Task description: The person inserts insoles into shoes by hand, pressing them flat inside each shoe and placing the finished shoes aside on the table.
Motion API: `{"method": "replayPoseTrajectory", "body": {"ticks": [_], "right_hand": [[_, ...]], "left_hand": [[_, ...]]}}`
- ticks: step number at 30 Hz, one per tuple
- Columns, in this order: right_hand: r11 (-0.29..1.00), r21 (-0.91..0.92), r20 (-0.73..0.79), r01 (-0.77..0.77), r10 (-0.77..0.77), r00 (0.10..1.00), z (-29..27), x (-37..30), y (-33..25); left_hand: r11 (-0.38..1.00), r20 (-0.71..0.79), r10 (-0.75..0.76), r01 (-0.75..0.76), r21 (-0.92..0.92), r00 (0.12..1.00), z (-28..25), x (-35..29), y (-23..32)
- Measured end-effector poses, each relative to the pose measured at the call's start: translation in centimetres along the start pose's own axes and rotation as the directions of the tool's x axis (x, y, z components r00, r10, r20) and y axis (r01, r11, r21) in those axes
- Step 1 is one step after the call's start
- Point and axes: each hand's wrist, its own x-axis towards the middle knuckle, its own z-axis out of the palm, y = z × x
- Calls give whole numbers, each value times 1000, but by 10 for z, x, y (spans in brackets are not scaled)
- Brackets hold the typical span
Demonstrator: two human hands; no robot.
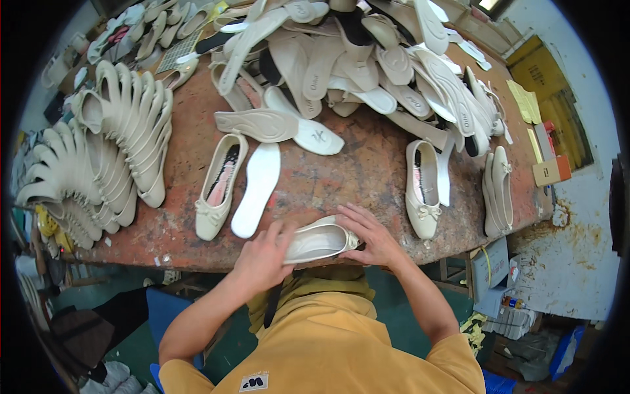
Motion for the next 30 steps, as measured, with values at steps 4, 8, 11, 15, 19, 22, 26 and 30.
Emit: {"method": "replayPoseTrajectory", "body": {"ticks": [4, 8, 11, 15, 19, 22, 26, 30], "right_hand": [[871, -460, 322, 174, -20, 947, -34, 23, -41], [783, -604, 485, 152, 210, 849, -54, 36, -53], [833, -508, 385, 221, -11, 923, -41, 0, 0], [756, -592, 768, 280, 422, 482, -53, 106, -80], [828, -306, 389, 470, -341, 856, 5, 175, -70], [788, -356, 451, 502, -326, 831, 71, 201, -21], [751, -296, 417, 590, -455, 787, 95, 180, 2], [853, -181, 456, 489, -368, 810, 62, 148, -44]], "left_hand": [[913, -542, 220, -367, -178, 811, -36, 1, 14], [721, -596, 509, -686, -99, 621, -45, 28, 66], [642, -531, 646, -767, -10, 548, -38, 32, 86], [907, -421, 391, -421, 24, 818, -36, -21, 20], [925, -406, 353, -378, 18, 843, 57, -44, -61], [853, -395, 331, -450, -263, 857, 23, -87, -70], [860, -617, -41, -287, -422, 786, -5, -146, -125], [927, -746, -359, 125, -352, 561, -12, -108, -190]]}}
